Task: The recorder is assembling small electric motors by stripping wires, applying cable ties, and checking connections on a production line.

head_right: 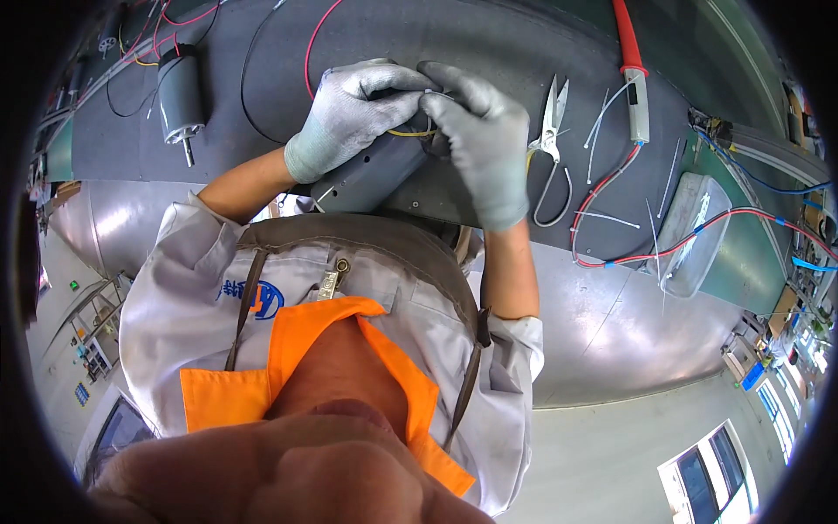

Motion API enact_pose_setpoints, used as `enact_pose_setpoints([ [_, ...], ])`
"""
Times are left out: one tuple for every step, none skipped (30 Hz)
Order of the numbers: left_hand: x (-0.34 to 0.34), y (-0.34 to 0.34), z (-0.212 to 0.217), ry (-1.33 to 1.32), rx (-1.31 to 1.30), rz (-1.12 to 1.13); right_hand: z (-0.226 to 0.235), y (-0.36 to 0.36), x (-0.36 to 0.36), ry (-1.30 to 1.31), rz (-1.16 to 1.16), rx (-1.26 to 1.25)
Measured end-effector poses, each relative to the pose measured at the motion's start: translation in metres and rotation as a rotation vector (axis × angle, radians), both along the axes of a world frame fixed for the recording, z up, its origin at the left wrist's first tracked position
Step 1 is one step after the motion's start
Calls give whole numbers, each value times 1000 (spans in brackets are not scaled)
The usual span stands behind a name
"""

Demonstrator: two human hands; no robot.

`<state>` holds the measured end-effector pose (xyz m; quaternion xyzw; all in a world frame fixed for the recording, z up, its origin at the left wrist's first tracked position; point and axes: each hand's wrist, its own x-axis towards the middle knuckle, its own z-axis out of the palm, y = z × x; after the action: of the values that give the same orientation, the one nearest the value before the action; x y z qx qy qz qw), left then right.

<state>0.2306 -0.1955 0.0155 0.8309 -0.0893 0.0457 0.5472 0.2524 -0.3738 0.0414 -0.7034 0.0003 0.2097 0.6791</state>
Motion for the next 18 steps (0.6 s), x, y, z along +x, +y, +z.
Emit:
enact_pose_setpoints([
  [-1, -1, 1, 5, -2, -3, -5, 0, -3, 5, -3, -2],
  [-3, -1, 3, -88, 89, -6, -13, 0, -7, -495, -34, -279],
  [-4, -2, 3, -180, 179, -10, -17, -1, -10, -994, -63, -556],
  [-4, -1, 0, -253, 165, 0, -8, 1, -12, -971, -76, -575],
  [-7, -1, 0, -250, 166, 0, -10, -2, -11, -968, -75, -573],
  [-12, -2, 2, -137, 114, 60, -15, -10, -9, -905, -60, -504],
  [-16, -4, 4, -28, 58, 117, -18, -19, -6, -845, -47, -440],
  [-17, -5, 5, -29, 56, 114, -19, -26, -6, -581, -62, -304],
  [-20, -5, 4, -2, 37, 129, -20, -26, -5, -535, -125, -256],
  [-22, -6, 4, 25, 21, 140, -29, -30, -5, -615, -164, -297],
  [-23, -6, 3, 50, 3, 155, -38, -32, 0, -696, -199, -338],
  [-22, -5, 1, 47, 2, 152, -42, -36, 10, -699, -202, -339],
  [-22, -5, 0, -33, 46, 139, -47, -39, 19, -799, -221, -430],
  [-22, -4, -1, -116, 90, 128, -50, -40, 27, -901, -237, -519],
  [-24, -4, -1, -119, 89, 123, -55, -38, 32, -902, -243, -521],
  [-24, -4, -2, -158, 157, 93, -60, -35, 39, -939, -193, -547],
  [-24, -4, -3, -198, 224, 64, -64, -34, 44, -976, -143, -574],
  [-23, -7, -2, -204, 222, 59, -67, -33, 45, -922, -144, -581],
])
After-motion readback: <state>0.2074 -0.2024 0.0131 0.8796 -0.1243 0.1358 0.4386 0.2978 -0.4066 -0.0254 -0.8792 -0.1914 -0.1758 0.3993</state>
